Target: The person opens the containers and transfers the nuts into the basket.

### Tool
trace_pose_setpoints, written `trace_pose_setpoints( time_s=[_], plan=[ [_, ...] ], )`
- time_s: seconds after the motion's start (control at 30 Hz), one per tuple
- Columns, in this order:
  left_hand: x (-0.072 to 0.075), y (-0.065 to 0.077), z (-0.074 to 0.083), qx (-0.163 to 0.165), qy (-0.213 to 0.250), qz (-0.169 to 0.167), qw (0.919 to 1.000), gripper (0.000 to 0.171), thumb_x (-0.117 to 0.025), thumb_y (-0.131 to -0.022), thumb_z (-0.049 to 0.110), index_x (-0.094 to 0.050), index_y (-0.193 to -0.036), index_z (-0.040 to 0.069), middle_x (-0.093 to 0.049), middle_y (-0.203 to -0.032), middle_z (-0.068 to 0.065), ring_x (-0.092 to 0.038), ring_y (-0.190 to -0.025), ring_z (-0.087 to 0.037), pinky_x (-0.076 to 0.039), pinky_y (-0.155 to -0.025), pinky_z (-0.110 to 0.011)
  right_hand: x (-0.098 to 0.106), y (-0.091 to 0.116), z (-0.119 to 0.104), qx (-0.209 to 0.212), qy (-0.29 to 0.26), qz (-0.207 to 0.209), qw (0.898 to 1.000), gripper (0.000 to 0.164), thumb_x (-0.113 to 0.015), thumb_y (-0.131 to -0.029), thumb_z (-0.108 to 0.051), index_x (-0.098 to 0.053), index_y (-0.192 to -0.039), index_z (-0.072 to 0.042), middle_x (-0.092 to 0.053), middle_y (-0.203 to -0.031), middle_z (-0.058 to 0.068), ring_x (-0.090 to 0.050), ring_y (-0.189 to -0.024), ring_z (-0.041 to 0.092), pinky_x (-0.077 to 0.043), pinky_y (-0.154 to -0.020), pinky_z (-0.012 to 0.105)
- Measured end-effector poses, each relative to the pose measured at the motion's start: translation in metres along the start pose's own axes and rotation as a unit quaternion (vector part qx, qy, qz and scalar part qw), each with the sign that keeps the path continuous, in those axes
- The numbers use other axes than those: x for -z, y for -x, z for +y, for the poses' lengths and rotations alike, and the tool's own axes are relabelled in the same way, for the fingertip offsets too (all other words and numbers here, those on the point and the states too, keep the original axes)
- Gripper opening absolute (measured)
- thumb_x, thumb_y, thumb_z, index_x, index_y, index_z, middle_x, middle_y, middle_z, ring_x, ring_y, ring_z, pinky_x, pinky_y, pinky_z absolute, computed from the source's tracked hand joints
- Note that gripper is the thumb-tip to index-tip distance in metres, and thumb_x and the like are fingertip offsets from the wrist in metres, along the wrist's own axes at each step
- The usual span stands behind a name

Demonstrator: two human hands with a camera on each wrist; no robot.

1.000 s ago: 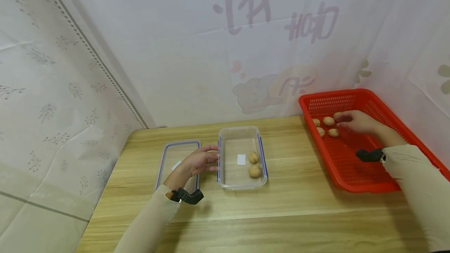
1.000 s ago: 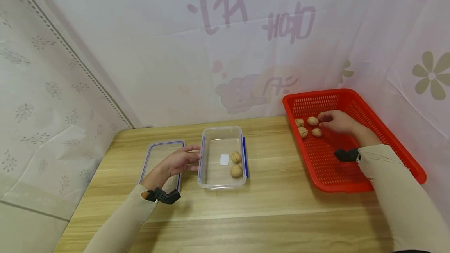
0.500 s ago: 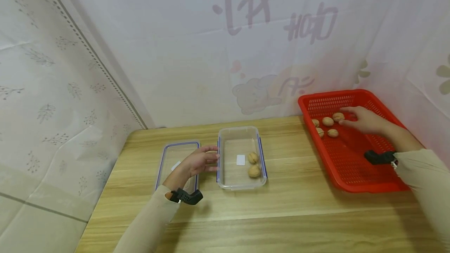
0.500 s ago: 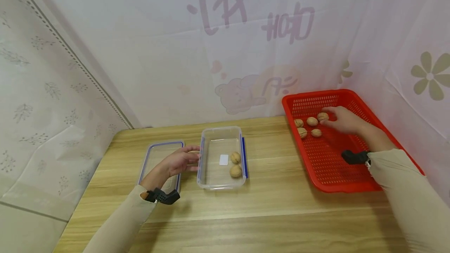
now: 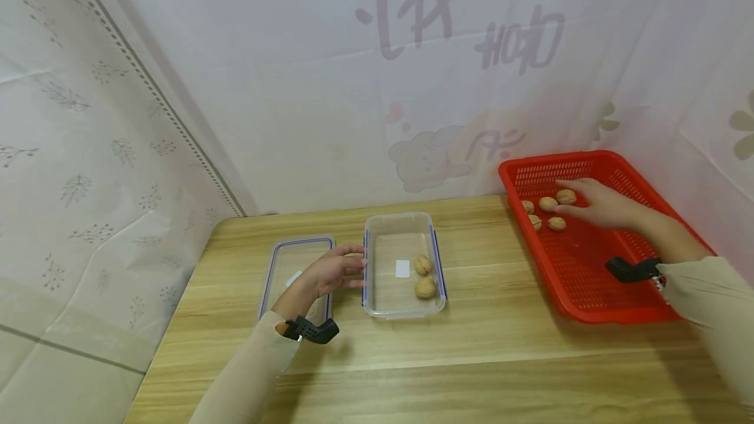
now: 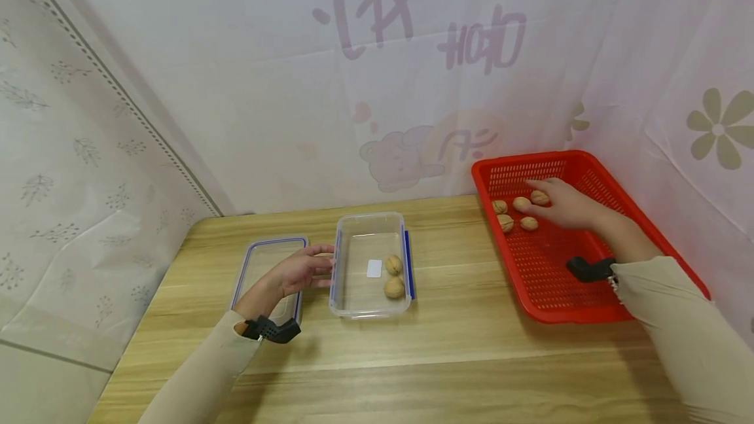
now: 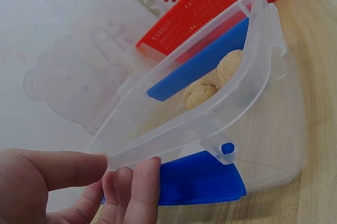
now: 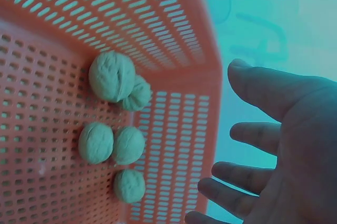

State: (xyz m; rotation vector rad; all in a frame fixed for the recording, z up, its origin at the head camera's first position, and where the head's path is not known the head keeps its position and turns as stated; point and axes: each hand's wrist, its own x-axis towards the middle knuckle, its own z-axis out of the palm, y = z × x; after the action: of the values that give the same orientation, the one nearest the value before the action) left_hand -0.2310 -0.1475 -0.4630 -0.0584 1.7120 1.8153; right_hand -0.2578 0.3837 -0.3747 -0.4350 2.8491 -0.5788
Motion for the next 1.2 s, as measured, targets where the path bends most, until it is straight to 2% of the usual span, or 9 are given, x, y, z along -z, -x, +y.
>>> trace_pose_setpoints(
  time_s=[0.2,0.47,0.6,0.93,1.2],
  plan=[
    [0.000,-0.001,-0.001,0.000,0.000,0.003,1.0000,0.045,-0.051,-0.102,-0.001,-0.036,-0.144,-0.007,-0.054,-0.099,-0.006,-0.058,-0.089,-0.015,-0.063,-0.081,-0.033,-0.001,-0.001,-0.013,0.000,-0.006,-0.007,1.000,0.075,-0.065,-0.101,-0.035,-0.033,-0.152,0.010,-0.030,-0.149,0.042,-0.028,-0.136,0.058,-0.028,-0.108,0.078],
    [0.001,0.000,0.000,0.000,0.000,-0.002,1.0000,0.048,-0.050,-0.103,0.000,-0.033,-0.147,-0.008,-0.055,-0.098,-0.006,-0.058,-0.088,-0.014,-0.063,-0.081,-0.033,-0.002,-0.002,-0.031,0.034,-0.009,-0.003,0.999,0.078,-0.069,-0.099,-0.032,-0.031,-0.154,0.009,-0.028,-0.149,0.040,-0.031,-0.135,0.056,-0.032,-0.108,0.076],
    [0.001,0.000,0.001,0.001,0.008,-0.008,0.9999,0.049,-0.049,-0.103,-0.001,-0.031,-0.148,-0.009,-0.054,-0.098,-0.005,-0.057,-0.087,-0.013,-0.063,-0.081,-0.032,-0.001,-0.006,-0.042,0.044,-0.005,-0.007,0.999,0.080,-0.069,-0.099,-0.035,-0.030,-0.155,0.006,-0.027,-0.152,0.038,-0.028,-0.139,0.055,-0.030,-0.110,0.075],
    [0.001,0.001,0.001,0.002,0.006,-0.010,0.9999,0.050,-0.050,-0.103,0.000,-0.030,-0.148,-0.009,-0.053,-0.098,-0.006,-0.057,-0.088,-0.013,-0.063,-0.081,-0.031,-0.002,-0.019,-0.077,0.057,-0.002,-0.019,0.998,0.079,-0.068,-0.098,-0.038,-0.031,-0.157,0.001,-0.024,-0.156,0.035,-0.023,-0.142,0.053,-0.027,-0.113,0.074],
    [0.000,0.000,0.001,0.002,0.006,-0.005,1.0000,0.048,-0.050,-0.103,0.000,-0.033,-0.147,-0.008,-0.053,-0.097,-0.006,-0.056,-0.087,-0.013,-0.063,-0.081,-0.032,-0.005,-0.025,-0.105,0.099,-0.004,-0.029,0.995,0.079,-0.068,-0.099,-0.036,-0.031,-0.157,0.002,-0.027,-0.156,0.033,-0.026,-0.142,0.051,-0.031,-0.113,0.070]
  ],
)
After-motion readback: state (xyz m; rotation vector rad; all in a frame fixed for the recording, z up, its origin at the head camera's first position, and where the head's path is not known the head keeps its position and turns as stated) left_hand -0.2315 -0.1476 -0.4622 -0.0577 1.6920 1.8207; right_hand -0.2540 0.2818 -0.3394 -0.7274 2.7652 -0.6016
